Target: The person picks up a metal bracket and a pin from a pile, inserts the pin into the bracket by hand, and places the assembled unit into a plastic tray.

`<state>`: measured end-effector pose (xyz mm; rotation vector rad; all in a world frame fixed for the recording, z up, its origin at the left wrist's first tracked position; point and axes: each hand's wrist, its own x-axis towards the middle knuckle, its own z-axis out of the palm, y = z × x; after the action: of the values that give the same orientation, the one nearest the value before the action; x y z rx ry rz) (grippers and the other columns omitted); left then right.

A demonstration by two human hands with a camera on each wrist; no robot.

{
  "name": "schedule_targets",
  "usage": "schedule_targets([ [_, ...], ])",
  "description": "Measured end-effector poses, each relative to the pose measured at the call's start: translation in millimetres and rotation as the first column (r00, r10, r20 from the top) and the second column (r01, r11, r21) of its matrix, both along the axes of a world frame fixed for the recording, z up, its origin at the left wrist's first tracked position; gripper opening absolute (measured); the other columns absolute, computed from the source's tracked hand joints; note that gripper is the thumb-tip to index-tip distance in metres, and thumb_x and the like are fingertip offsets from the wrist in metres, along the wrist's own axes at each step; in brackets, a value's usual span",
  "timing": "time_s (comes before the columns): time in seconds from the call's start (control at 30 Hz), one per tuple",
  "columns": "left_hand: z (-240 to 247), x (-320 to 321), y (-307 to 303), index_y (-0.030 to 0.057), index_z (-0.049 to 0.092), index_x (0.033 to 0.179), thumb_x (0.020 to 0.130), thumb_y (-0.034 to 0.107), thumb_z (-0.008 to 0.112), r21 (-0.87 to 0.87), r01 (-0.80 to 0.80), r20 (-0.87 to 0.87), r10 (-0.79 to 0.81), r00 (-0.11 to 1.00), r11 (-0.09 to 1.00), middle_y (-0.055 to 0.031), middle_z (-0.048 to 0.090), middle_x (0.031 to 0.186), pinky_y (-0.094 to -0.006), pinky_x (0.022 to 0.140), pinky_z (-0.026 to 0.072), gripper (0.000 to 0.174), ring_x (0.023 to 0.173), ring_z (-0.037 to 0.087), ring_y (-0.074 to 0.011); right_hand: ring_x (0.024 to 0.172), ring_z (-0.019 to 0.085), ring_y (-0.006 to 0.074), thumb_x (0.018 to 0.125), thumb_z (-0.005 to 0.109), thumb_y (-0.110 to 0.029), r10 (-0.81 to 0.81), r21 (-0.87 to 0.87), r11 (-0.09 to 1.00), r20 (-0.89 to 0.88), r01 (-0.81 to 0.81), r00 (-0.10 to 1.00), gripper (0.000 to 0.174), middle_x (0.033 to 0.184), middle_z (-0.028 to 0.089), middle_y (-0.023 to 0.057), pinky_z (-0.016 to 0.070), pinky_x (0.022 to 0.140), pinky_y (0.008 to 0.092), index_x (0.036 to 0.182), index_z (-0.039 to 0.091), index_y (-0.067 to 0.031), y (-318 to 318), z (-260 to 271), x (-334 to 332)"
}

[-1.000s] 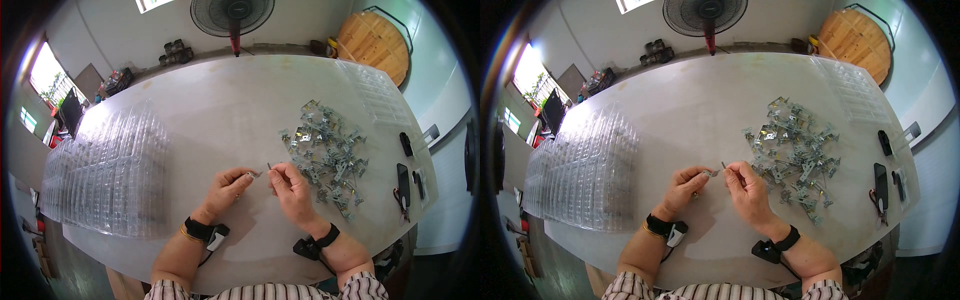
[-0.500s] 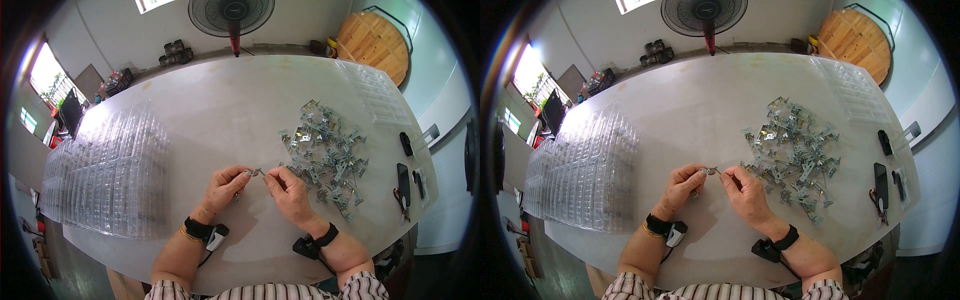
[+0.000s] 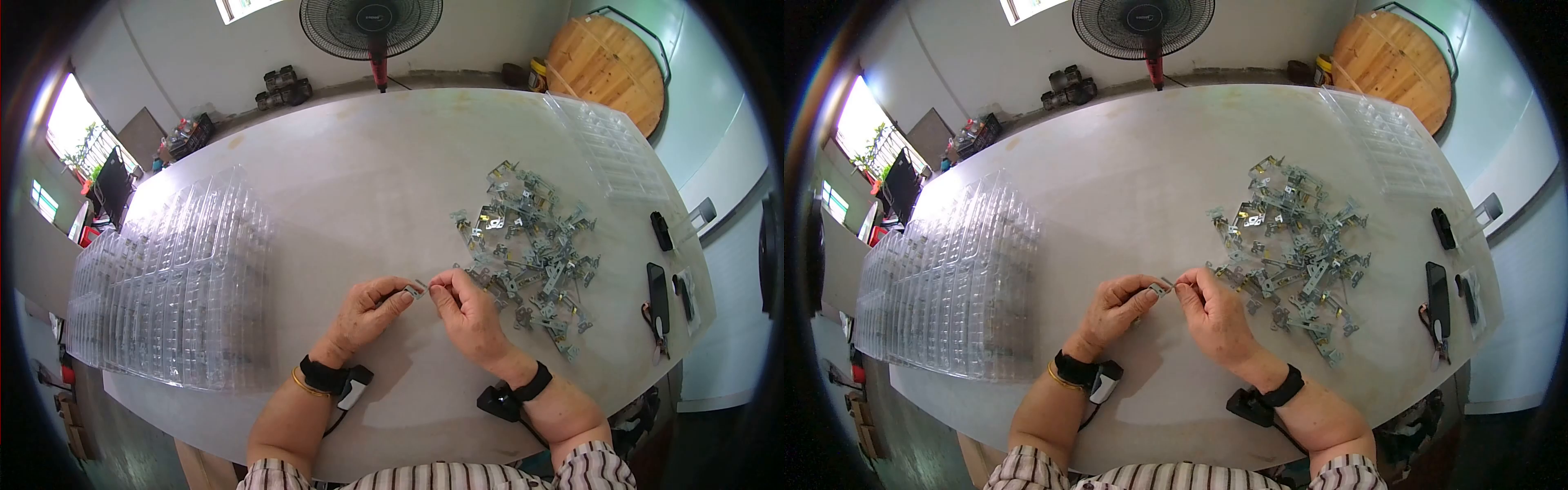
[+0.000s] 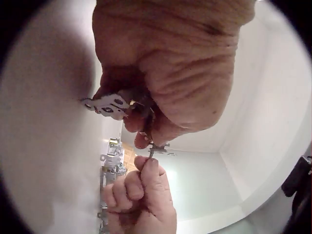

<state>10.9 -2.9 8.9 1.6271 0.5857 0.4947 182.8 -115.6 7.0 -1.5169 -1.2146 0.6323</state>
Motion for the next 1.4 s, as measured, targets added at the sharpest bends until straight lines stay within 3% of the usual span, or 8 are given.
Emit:
schedule_targets([
  [0.17,-21,4,3,0.0007,0.071,0.11,0.097,0.018,0.067,0.122,-0.004,0.063,-0.004,0.998,0.993,0.0028,0.057,0.074,-0.0243,0.062,0.0412,0.022,0.069,0.047,-0.0056,0.064,0.054,0.0101,0.104,0.056,-0.018,0.056,-0.02,0.998,-0.195,-0.061,0.979,0.016,0.072,0.058,0.0029,0.044,0.057,0.028,0.105,0.06,-0.0018,1,-5,2],
  [0.23,-22,4,2,-0.0003,0.071,0.109,0.096,0.016,0.067,0.108,0.013,0.053,-0.019,0.998,0.994,0.0012,0.057,0.074,-0.0244,0.062,0.0415,0.021,0.069,0.047,-0.0058,0.064,0.052,0.0071,0.106,0.053,-0.021,0.07,-0.103,0.986,-0.449,-0.129,0.891,0.02,0.073,0.058,0.0005,0.0437,0.057,0.0246,0.104,0.061,-0.0035,1,2,1],
  [0.47,-1,3,-5,-0.0005,0.071,0.105,0.095,0.016,0.069,0.113,0.04,-0.041,-0.035,0.999,0.993,0.0021,0.056,0.071,-0.025,0.058,0.0405,0.02,0.065,0.046,-0.0055,0.07,0.056,0.0062,0.105,0.054,-0.026,0.061,-0.225,0.951,-0.533,-0.211,0.844,0.021,0.081,0.06,-0.0011,0.0477,0.064,0.0224,0.104,0.064,-0.0071,1,10,8],
  [0.63,4,3,-7,-0.0003,0.07,0.103,0.093,0.016,0.07,0.133,0.074,-0.066,-0.066,0.996,0.988,0.0026,0.055,0.069,-0.0254,0.057,0.0399,0.019,0.064,0.046,-0.0057,0.073,0.058,0.007,0.099,0.063,-0.024,0.045,-0.262,0.929,-0.622,-0.262,0.781,0.016,0.086,0.061,-0.0018,0.0492,0.069,0.0245,0.103,0.064,-0.009,1,11,11],
  [0.97,4,4,-9,0.0001,0.068,0.098,0.089,0.018,0.072,0.214,0.071,-0.085,-0.054,0.995,0.974,0.0003,0.054,0.066,-0.0264,0.054,0.0384,0.021,0.06,0.045,-0.0064,0.073,0.056,0.0066,0.097,0.067,-0.019,0.092,-0.225,0.941,-0.546,-0.252,0.833,0.016,0.085,0.061,-0.0014,0.0474,0.065,0.0233,0.103,0.062,-0.0047,2,4,8],
  [1.17,5,4,-12,0.0019,0.067,0.097,0.088,0.014,0.073,0.215,0.073,-0.121,-0.048,0.991,0.974,0.0027,0.051,0.068,-0.0254,0.054,0.0358,0.016,0.061,0.042,-0.0059,0.077,0.057,0.007,0.099,0.065,-0.015,0.129,-0.172,0.967,-0.314,-0.19,0.941,0.011,0.087,0.061,-0.0004,0.048,0.067,0.0238,0.102,0.063,-0.0048,1,3,5],
  [1.23,8,6,-16,0.0009,0.067,0.099,0.088,0.012,0.072,0.177,0.096,-0.068,-0.086,0.994,0.979,0.0037,0.051,0.067,-0.0251,0.054,0.0358,0.016,0.061,0.042,-0.0045,0.083,0.057,0.0075,0.101,0.063,-0.015,0.16,-0.035,0.985,-0.173,-0.168,0.972,0.011,0.094,0.061,0.0,0.0487,0.071,0.0244,0.104,0.062,-0.0052,1,-1,5],
  [1.4,4,9,-19,0.0005,0.067,0.103,0.089,0.012,0.072,0.218,0.047,-0.113,-0.023,0.993,0.975,0.0023,0.051,0.064,-0.0255,0.053,0.0373,0.018,0.059,0.043,-0.0051,0.089,0.057,0.007,0.102,0.062,-0.018,0.109,0.056,0.994,-0.294,-0.097,0.95,0.014,0.097,0.061,-0.0003,0.0494,0.077,0.0252,0.107,0.062,-0.0053,2,-4,6],
])
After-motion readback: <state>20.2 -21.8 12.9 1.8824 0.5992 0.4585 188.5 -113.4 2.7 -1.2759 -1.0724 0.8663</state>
